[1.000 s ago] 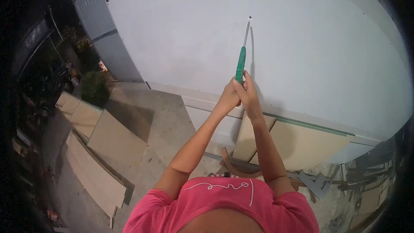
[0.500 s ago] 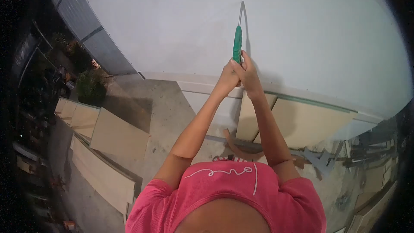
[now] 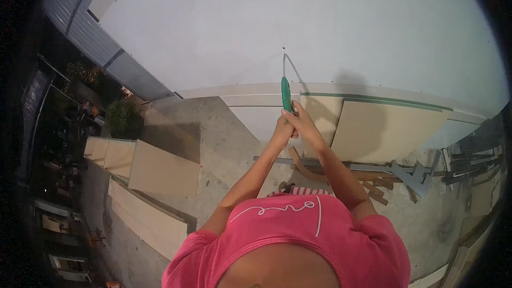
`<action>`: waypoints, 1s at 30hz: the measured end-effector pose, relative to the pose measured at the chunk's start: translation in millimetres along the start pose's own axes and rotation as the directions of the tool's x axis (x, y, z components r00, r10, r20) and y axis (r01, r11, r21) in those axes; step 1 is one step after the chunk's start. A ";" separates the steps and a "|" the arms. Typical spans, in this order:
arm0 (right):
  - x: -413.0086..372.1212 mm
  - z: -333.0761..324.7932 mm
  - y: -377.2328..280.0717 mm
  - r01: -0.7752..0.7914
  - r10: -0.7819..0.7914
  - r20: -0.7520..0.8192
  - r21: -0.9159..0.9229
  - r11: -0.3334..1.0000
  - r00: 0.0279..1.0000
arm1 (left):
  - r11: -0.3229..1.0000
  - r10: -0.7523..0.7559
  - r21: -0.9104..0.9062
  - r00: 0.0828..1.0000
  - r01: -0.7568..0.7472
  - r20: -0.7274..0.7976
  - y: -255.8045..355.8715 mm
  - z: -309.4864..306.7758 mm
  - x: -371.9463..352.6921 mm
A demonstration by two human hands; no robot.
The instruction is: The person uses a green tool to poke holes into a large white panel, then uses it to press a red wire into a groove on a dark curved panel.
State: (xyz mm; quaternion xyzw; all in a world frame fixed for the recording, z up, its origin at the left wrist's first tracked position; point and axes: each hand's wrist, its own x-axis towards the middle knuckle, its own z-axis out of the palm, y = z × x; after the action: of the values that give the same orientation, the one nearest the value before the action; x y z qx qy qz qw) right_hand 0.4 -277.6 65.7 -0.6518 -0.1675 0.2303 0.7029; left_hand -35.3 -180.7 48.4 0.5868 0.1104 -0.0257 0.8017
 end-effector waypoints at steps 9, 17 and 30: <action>-1.6 -1.1 -10.0 -0.018 0.018 0.000 0.049 0.999 1.000 | 0.987 0.029 0.159 0.996 -0.015 -0.089 -7.4 -1.6 13.2; -4.0 3.0 -2.0 0.056 -0.054 -0.022 0.093 0.994 0.998 | 0.987 0.039 0.155 0.999 -0.039 0.000 -4.3 -1.4 6.3; 8.4 -35.5 -244.1 0.592 -0.633 -0.247 -0.224 0.774 0.734 | 0.688 0.539 0.321 0.754 -0.651 0.376 239.7 116.2 48.2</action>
State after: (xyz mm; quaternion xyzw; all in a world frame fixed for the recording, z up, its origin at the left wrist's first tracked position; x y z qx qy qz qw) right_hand 52.2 -313.6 304.3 -0.6319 -0.2759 -0.1305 0.7124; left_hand 69.7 -212.1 295.9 0.7448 -0.1988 0.1397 0.6215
